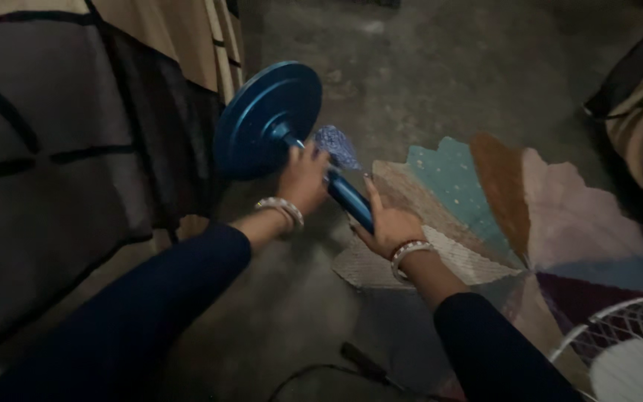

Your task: The person removes the front grille from a pedestal fan lying on the floor, wipes the grille, blades and fan pole with a cloth, detaches the blade assembly from the motor hub, and works on the hub nut before reattaching components.

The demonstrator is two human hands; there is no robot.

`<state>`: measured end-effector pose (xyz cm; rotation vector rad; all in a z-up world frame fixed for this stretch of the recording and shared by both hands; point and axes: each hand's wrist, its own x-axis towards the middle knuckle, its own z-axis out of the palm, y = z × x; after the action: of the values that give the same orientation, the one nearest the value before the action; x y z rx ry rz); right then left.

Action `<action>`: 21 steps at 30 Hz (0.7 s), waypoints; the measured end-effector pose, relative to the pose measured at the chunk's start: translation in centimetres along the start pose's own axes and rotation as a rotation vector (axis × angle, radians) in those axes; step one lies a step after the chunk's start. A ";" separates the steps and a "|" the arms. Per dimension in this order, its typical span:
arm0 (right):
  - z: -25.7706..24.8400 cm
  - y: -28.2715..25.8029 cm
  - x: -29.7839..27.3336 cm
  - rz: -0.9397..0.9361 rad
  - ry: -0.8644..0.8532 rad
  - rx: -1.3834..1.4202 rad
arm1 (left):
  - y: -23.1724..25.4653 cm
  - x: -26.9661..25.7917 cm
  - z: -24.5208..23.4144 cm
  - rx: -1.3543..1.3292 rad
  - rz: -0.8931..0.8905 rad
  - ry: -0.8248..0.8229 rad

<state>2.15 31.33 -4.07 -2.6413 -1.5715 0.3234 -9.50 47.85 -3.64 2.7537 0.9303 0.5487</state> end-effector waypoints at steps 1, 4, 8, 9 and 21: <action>0.4 0.5 -0.3 0.020 0.000 -0.006 | 1.4 -0.7 0.5 -0.022 0.009 -0.038; 1.3 2.1 -0.8 0.113 -0.103 -0.034 | 5.7 -3.0 1.4 0.065 0.339 -0.131; 0.2 3.9 -2.5 0.077 -0.229 -0.070 | 9.2 -6.1 2.0 -0.169 0.628 -0.043; -0.5 4.8 -3.8 0.104 -0.286 -0.074 | 9.1 -6.1 1.9 -0.125 0.641 -0.162; -9.2 13.9 -14.9 0.356 -0.064 -0.412 | 16.7 -2.0 -0.1 -0.389 0.468 -0.221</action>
<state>9.18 12.16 5.12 -3.2630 -1.2901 0.1027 -1.91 33.50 0.66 2.5882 0.1049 0.4219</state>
